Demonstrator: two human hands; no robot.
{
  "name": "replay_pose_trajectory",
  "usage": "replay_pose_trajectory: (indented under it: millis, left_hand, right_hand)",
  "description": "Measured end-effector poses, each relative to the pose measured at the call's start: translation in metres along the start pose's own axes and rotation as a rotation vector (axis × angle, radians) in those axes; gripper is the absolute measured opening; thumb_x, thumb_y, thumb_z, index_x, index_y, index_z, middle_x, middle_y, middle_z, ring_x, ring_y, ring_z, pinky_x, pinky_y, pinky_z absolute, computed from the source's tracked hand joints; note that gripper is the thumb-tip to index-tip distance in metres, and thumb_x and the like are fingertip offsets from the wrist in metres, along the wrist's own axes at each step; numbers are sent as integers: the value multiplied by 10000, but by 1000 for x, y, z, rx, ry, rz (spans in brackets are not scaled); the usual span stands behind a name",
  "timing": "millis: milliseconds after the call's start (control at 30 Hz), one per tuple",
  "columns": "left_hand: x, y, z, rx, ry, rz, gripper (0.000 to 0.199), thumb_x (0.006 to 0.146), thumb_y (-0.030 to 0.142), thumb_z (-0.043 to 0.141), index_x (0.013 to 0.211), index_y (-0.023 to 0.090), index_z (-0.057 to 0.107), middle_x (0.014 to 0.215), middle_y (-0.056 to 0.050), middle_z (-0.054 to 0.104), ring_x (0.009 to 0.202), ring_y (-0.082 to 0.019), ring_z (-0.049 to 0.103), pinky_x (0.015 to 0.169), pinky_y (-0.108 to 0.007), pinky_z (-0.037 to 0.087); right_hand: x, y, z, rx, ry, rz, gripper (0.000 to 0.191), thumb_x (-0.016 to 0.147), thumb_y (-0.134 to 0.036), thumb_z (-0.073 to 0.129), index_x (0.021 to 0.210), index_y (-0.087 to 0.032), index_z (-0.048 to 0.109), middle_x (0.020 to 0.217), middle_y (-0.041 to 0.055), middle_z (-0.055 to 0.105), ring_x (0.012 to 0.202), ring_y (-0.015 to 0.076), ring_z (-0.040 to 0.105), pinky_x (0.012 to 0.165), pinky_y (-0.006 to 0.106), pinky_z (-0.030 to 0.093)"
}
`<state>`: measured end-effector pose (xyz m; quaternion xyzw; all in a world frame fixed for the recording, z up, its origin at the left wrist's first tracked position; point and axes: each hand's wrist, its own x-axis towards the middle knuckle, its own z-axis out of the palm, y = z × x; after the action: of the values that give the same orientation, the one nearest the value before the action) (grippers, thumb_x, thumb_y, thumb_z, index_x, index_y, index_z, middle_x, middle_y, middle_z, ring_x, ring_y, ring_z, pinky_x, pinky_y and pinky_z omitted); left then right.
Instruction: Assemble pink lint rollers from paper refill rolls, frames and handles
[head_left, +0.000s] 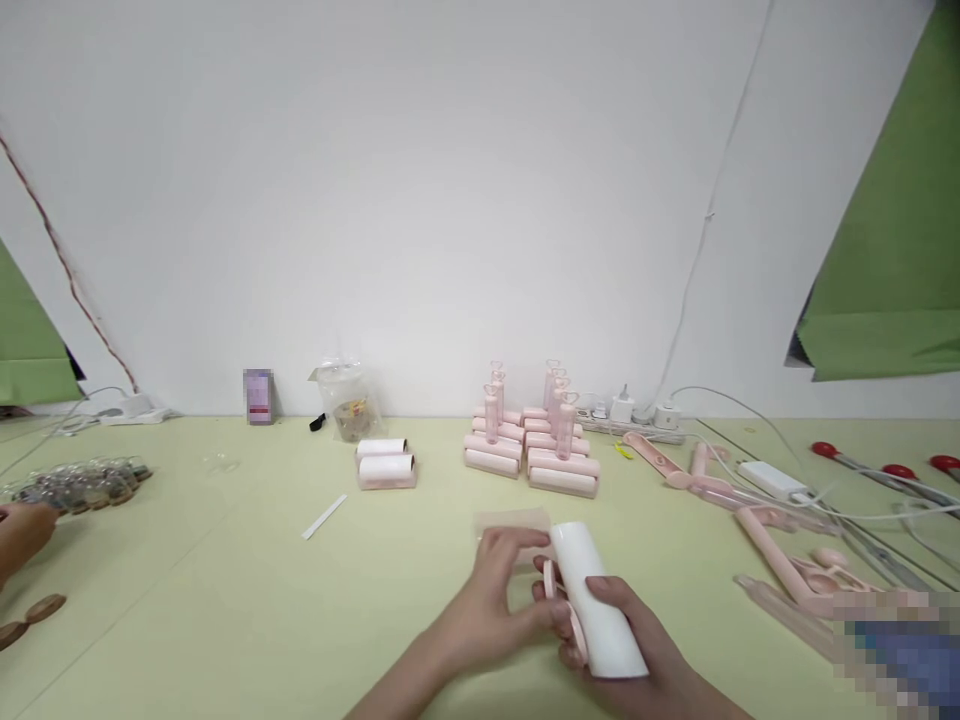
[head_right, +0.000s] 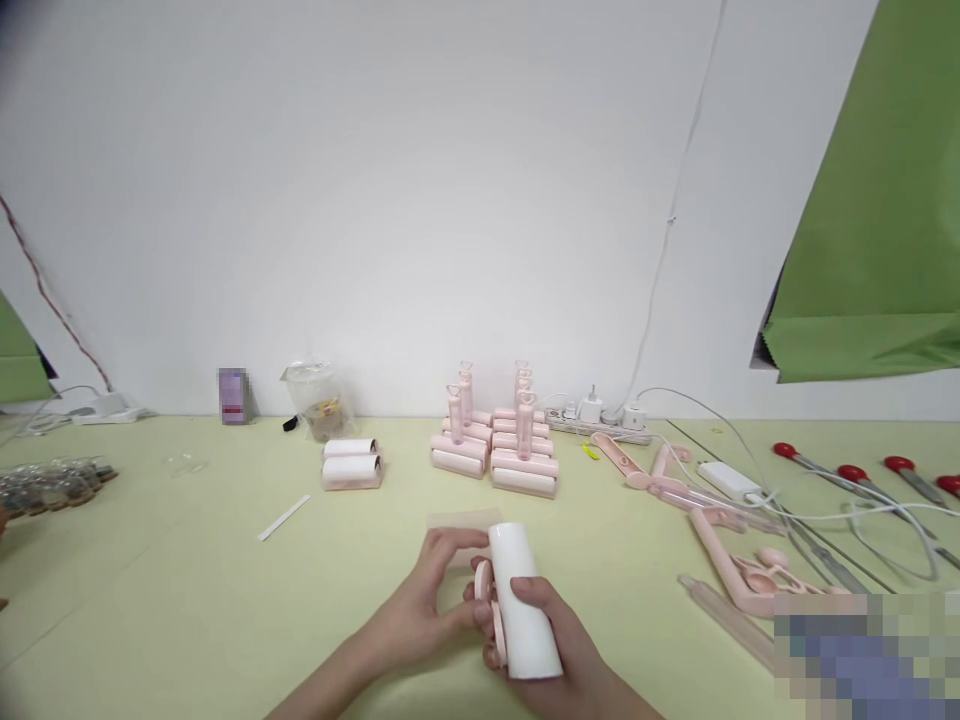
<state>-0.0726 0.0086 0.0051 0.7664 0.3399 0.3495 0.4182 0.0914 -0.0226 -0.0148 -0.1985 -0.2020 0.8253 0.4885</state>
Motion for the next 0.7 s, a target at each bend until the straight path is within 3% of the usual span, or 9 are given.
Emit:
replay_pose_trajectory:
  millis: [67, 167, 300, 400, 500, 700]
  left_hand:
    - [0, 3, 7, -107, 12, -80, 328, 748, 319, 561, 1061, 229, 527, 1069, -53, 528, 996, -204, 478, 900, -338, 353]
    - [5, 1, 7, -300, 157, -94, 226, 729, 305, 594, 919, 186, 566, 976, -64, 599, 908, -204, 531, 842, -337, 386]
    - [11, 3, -1, -665, 390, -103, 343, 715, 312, 631, 1019, 212, 506, 986, -51, 611, 925, -186, 562, 856, -323, 387]
    - [9, 9, 3, -761, 348, -129, 269, 730, 341, 615, 929, 168, 563, 1064, -94, 598, 1003, -210, 536, 898, -323, 367]
    - [3, 14, 15, -713, 250, -167, 251, 755, 389, 572, 844, 155, 586, 1106, -118, 590, 968, -225, 546, 872, -339, 383]
    - [-3, 17, 23, -624, 218, -197, 358, 768, 472, 510, 891, 156, 624, 1115, -101, 588, 949, -244, 546, 834, -338, 407]
  right_hand:
    - [0, 0, 2, -25, 25, -40, 160, 702, -242, 599, 815, -135, 637, 670, 39, 608, 583, 115, 540, 508, 213, 415]
    - [-1, -3, 4, -52, 20, -16, 229, 724, -282, 576, 878, -125, 640, 694, 56, 627, 560, 108, 542, 499, 206, 421]
    - [-4, 2, 2, -134, -67, 108, 301, 741, -313, 543, 953, -113, 619, 802, 81, 634, 520, 76, 527, 470, 182, 409]
    - [-5, 12, 1, -273, -107, 128, 269, 683, -330, 590, 851, -123, 623, 719, 48, 613, 494, 90, 538, 473, 205, 410]
    - [-5, 18, 1, -387, -103, 101, 291, 620, -362, 636, 798, -134, 604, 676, 30, 593, 479, 98, 533, 483, 225, 408]
    - [-5, 14, 9, -508, -41, 39, 321, 543, -380, 671, 743, -147, 575, 664, 12, 565, 477, 95, 505, 513, 242, 391]
